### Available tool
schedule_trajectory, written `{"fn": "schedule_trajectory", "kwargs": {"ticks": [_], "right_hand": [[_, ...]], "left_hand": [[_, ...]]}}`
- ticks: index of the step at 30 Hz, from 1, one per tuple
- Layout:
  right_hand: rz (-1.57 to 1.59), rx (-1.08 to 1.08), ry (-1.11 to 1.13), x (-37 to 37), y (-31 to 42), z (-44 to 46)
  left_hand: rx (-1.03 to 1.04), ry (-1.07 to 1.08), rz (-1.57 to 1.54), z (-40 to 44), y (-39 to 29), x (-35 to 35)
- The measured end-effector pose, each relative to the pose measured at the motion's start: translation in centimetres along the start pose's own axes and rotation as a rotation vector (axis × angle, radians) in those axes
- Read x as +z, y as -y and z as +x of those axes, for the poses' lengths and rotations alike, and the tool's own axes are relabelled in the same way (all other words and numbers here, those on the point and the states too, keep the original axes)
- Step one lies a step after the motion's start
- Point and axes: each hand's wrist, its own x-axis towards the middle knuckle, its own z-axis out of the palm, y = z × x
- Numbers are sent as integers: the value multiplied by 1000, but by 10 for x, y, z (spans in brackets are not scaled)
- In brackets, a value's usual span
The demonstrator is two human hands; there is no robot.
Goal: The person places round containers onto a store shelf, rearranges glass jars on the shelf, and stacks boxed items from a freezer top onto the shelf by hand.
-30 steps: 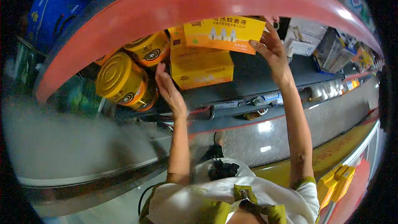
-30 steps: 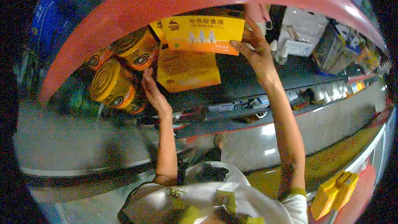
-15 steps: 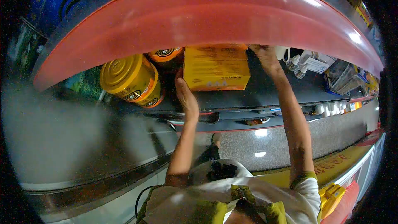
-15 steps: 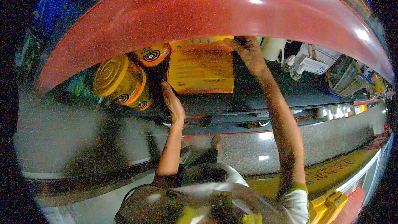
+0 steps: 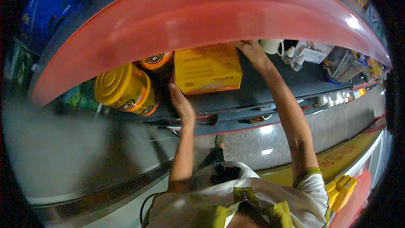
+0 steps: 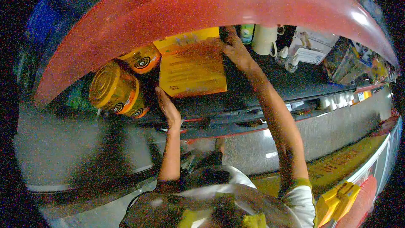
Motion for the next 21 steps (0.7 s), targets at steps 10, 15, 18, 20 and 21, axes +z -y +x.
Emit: {"fn": "schedule_trajectory", "kwargs": {"ticks": [10,15,18,20,21], "right_hand": [[-100,132,200,-2,25,6],[50,46,246,-3,-17,12],[-13,23,197,1,-20,11],[-91,-70,154,-3,-42,11],[-130,-116,128,-5,-37,9]], "left_hand": [[-18,-22,62,1,6,-2],[28,-48,112,-2,5,0],[-50,-43,185,-1,12,-5],[-51,-61,169,6,35,-11],[-40,-72,147,8,30,-8]]}}
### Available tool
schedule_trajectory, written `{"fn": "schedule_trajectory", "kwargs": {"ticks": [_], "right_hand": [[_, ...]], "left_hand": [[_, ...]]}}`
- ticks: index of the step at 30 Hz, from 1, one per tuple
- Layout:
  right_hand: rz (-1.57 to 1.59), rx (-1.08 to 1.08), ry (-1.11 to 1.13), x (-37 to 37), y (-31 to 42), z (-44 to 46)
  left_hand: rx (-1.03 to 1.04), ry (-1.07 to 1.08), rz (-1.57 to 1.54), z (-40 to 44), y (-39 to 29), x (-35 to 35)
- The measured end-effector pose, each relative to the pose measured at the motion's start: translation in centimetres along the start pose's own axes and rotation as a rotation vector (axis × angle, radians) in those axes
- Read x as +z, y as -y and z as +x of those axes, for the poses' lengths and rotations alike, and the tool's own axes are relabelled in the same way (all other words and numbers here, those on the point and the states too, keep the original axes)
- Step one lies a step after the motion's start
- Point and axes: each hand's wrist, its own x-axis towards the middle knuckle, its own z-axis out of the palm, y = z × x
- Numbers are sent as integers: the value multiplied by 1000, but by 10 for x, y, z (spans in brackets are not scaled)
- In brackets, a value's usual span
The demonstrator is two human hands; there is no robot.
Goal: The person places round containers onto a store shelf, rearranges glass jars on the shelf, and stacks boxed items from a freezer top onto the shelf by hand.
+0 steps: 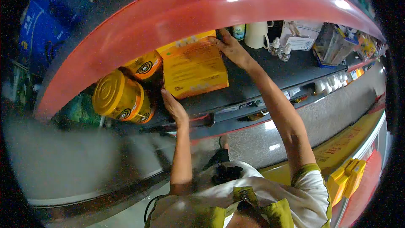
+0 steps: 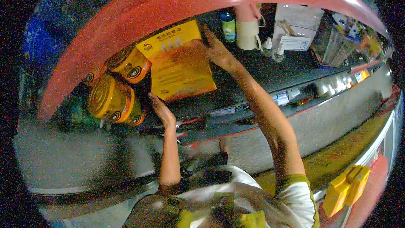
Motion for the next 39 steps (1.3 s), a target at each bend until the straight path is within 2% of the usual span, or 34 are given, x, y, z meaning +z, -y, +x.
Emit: {"fn": "schedule_trajectory", "kwargs": {"ticks": [3,5,6,7,8,9,10,11,12,13,15,17,19,20,22,26,28,29,31,34,37,38,39], "right_hand": [[137,115,-132,-22,23,-38],[83,179,-215,-41,7,-73],[64,216,-236,-54,13,-93],[39,260,-273,-64,23,-119],[74,273,-333,-72,29,-141],[-18,300,-328,-86,41,-167],[-75,283,-353,-97,48,-191],[-56,302,-422,-105,45,-215],[-68,270,-498,-113,47,-239],[-72,287,-552,-123,64,-264],[-136,300,-684,-141,72,-314],[-214,273,-789,-158,100,-366],[-267,303,-917,-164,119,-409],[-321,348,-987,-168,134,-434],[-389,377,-1138,-174,157,-480],[-576,397,-1475,-200,187,-578],[-771,384,-1638,-223,199,-626],[-758,378,-1748,-231,210,-638],[-838,313,-1763,-261,213,-691],[-1040,620,-1948,-300,204,-747],[-624,804,-1994,-307,222,-744],[-584,721,-1972,-325,199,-772],[-436,677,-1926,-323,204,-767]], "left_hand": [[-96,88,-237,-7,-23,3],[-59,46,-92,-7,-24,2],[269,24,144,16,40,-13],[226,2,142,13,36,-11],[150,64,-178,11,23,-6],[263,170,18,24,38,-18],[289,167,64,22,32,-20],[282,110,-39,10,4,-5],[227,156,19,20,15,-12],[207,86,-77,1,-8,-2],[176,222,-29,17,-1,-10],[315,153,54,63,47,-14],[170,78,-46,54,29,-1],[327,-7,333,53,39,-13],[392,-104,476,49,38,-14],[496,-175,380,36,28,-6],[581,-182,304,17,19,-1],[623,-171,268,3,15,1],[706,-88,182,-30,9,8],[791,199,70,-108,-10,20],[858,569,-25,-221,-44,42],[816,729,-91,-251,-49,48],[770,891,-158,-278,-53,52]]}}
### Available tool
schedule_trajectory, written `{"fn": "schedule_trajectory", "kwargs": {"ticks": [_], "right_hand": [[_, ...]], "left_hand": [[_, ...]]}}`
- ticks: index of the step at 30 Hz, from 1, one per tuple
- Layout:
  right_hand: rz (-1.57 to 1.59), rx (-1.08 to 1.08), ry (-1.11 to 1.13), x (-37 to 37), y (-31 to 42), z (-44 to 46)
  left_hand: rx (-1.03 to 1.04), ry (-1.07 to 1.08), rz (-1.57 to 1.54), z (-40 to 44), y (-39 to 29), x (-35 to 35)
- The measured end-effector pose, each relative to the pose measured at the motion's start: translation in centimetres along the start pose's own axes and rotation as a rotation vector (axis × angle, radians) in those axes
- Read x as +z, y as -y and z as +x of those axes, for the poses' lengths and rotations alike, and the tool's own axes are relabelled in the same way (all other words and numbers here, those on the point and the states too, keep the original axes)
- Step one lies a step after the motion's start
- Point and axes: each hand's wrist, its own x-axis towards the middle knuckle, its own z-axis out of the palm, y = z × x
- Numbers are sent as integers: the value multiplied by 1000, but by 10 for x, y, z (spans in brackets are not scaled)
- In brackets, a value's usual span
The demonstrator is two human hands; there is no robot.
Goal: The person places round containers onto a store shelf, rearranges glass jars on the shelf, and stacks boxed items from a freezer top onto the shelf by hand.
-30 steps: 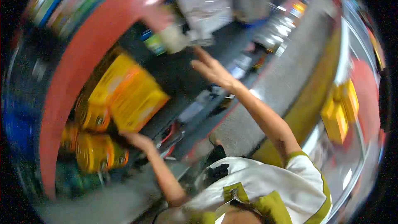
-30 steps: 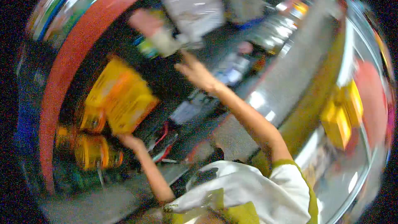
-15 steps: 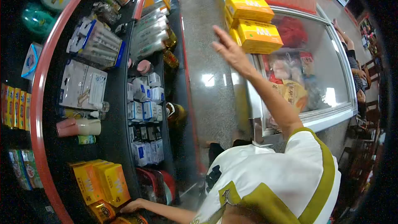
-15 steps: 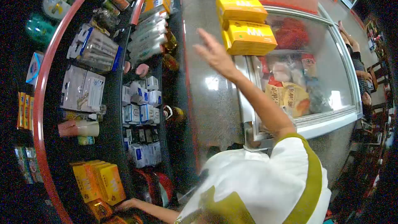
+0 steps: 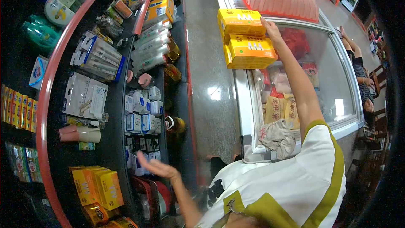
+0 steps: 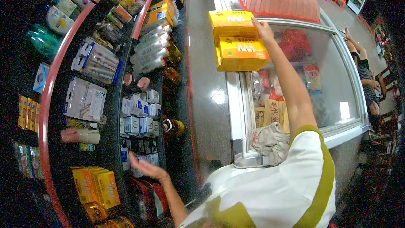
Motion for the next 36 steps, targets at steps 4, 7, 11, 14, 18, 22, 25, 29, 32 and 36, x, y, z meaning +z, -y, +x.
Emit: {"fn": "schedule_trajectory", "kwargs": {"ticks": [4,7,11,14,18,22,25,29,32,36], "right_hand": [[417,114,276,3,2,-9],[278,30,284,-7,16,-32],[214,-88,283,-10,4,-30],[125,-241,232,-9,-22,-16],[66,-283,308,-22,-10,-38],[146,-278,305,-28,-12,-51],[297,-241,265,-29,-12,-63],[394,-212,248,-26,22,-96],[398,-270,259,-18,48,-121],[421,-207,380,17,84,-166]], "left_hand": [[17,387,-205,1,-58,64],[-129,522,-474,13,-92,113],[-334,702,-749,26,-121,192],[-423,865,-806,38,-149,249],[-250,992,-759,57,-194,296],[-124,1052,-782,45,-188,348],[17,1004,-730,39,-195,334],[-31,972,-915,29,-188,307],[45,873,-893,41,-187,262],[79,733,-767,47,-153,201]]}}
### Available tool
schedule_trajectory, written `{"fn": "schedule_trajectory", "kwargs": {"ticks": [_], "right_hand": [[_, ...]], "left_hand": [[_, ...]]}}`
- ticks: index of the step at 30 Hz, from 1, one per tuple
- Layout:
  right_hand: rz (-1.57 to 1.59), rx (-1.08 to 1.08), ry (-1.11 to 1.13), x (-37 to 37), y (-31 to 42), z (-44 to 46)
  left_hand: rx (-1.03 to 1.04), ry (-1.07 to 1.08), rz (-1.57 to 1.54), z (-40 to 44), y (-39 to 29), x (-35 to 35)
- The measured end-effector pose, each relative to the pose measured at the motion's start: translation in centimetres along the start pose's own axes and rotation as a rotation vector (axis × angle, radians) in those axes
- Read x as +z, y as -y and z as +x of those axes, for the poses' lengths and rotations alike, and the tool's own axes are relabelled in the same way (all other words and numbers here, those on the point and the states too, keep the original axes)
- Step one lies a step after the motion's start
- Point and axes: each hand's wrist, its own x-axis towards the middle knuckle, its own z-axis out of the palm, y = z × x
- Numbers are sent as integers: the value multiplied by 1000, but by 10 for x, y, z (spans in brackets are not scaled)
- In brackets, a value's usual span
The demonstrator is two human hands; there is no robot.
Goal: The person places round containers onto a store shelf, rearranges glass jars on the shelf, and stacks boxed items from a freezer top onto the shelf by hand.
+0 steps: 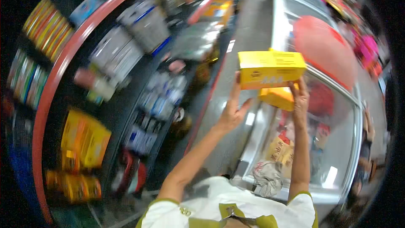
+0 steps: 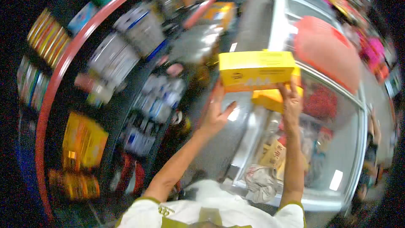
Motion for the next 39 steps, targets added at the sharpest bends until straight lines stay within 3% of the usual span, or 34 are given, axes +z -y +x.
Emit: {"fn": "schedule_trajectory", "kwargs": {"ticks": [1,2,3,6,10,14,18,20,24,29,32,36,39], "right_hand": [[-101,92,28,-3,-16,2],[19,15,106,10,-31,2],[26,22,159,40,-15,-8],[-89,35,284,102,-14,-23],[-6,47,528,185,-28,-49],[102,146,767,268,-42,-82],[135,73,984,353,-29,-119],[137,-49,1092,392,-30,-131],[190,-73,1232,465,-17,-160],[203,-145,1359,541,-9,-187],[278,-39,1410,573,-14,-206],[301,-184,1404,603,-29,-220],[319,-54,1443,608,-35,-225]], "left_hand": [[125,-82,86,-12,5,-12],[251,-155,185,-23,10,-24],[248,-199,178,-33,9,-38],[47,-335,239,-66,-9,-82],[-40,-522,336,-108,-15,-149],[-148,-868,239,-151,-34,-208],[-94,-1104,285,-176,-72,-277],[-183,-1180,329,-196,-92,-311],[-244,-1389,569,-242,-104,-366],[-313,-1461,794,-275,-126,-407],[-319,-1512,814,-297,-120,-427],[-380,-1509,978,-317,-117,-441],[-441,-1514,917,-321,-119,-444]]}}
